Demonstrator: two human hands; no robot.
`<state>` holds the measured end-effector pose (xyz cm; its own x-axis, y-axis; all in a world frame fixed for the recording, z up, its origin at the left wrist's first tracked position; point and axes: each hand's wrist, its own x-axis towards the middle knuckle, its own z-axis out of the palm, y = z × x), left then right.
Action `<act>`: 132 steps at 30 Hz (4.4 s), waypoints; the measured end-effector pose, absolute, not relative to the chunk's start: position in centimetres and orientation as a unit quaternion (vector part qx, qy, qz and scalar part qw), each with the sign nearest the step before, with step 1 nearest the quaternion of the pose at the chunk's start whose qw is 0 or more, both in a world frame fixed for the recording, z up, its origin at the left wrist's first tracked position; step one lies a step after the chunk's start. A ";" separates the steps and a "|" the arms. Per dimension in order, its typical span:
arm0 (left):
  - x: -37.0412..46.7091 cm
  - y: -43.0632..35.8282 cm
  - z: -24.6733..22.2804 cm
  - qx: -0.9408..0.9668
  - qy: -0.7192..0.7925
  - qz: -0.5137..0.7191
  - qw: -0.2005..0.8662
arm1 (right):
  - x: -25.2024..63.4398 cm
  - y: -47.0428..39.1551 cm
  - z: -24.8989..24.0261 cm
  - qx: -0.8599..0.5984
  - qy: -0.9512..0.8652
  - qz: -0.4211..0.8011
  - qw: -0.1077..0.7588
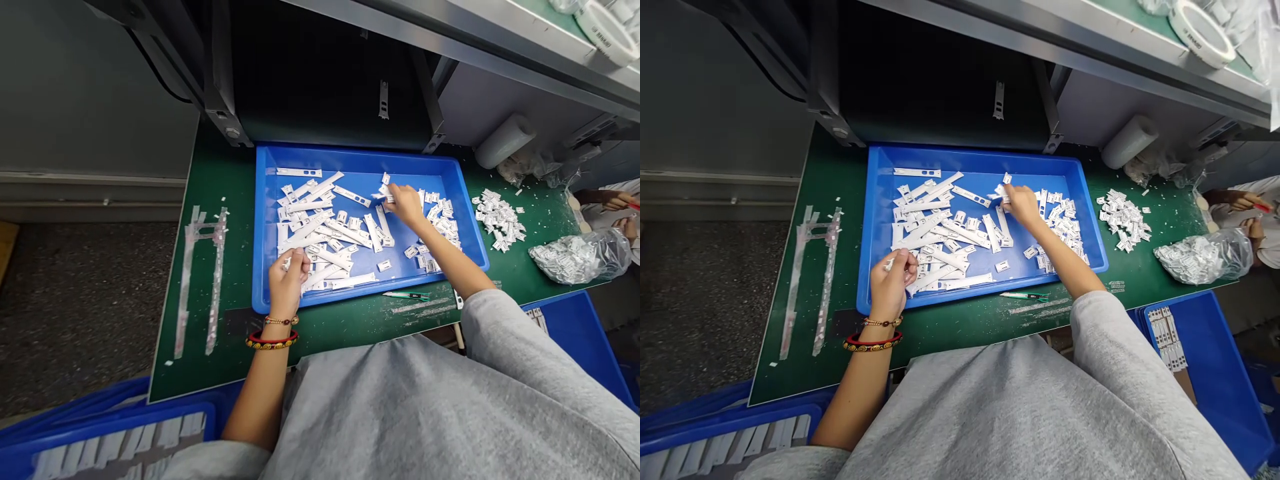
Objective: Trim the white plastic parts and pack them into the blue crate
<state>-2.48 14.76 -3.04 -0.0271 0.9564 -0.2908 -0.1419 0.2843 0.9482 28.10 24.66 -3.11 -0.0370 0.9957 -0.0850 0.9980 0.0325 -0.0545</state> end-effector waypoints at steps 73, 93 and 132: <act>1.1 9.0 0.4 0.560 0.409 0.406 0.596 | 16.1 8.6 2.3 0.463 0.706 -0.395 -0.362; -0.5 13.0 -1.2 0.219 0.452 0.517 0.693 | 33.0 26.8 -6.0 0.636 0.756 -0.154 0.019; -0.3 13.1 -1.1 0.241 0.459 0.513 0.684 | 27.2 17.5 -1.5 0.599 0.778 -0.062 0.178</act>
<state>-0.27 13.08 -1.13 0.0537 0.9233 -0.3802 -0.4804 0.3577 0.8008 27.18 17.51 -1.47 -0.2193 0.9106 -0.3503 0.9544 0.2748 0.1169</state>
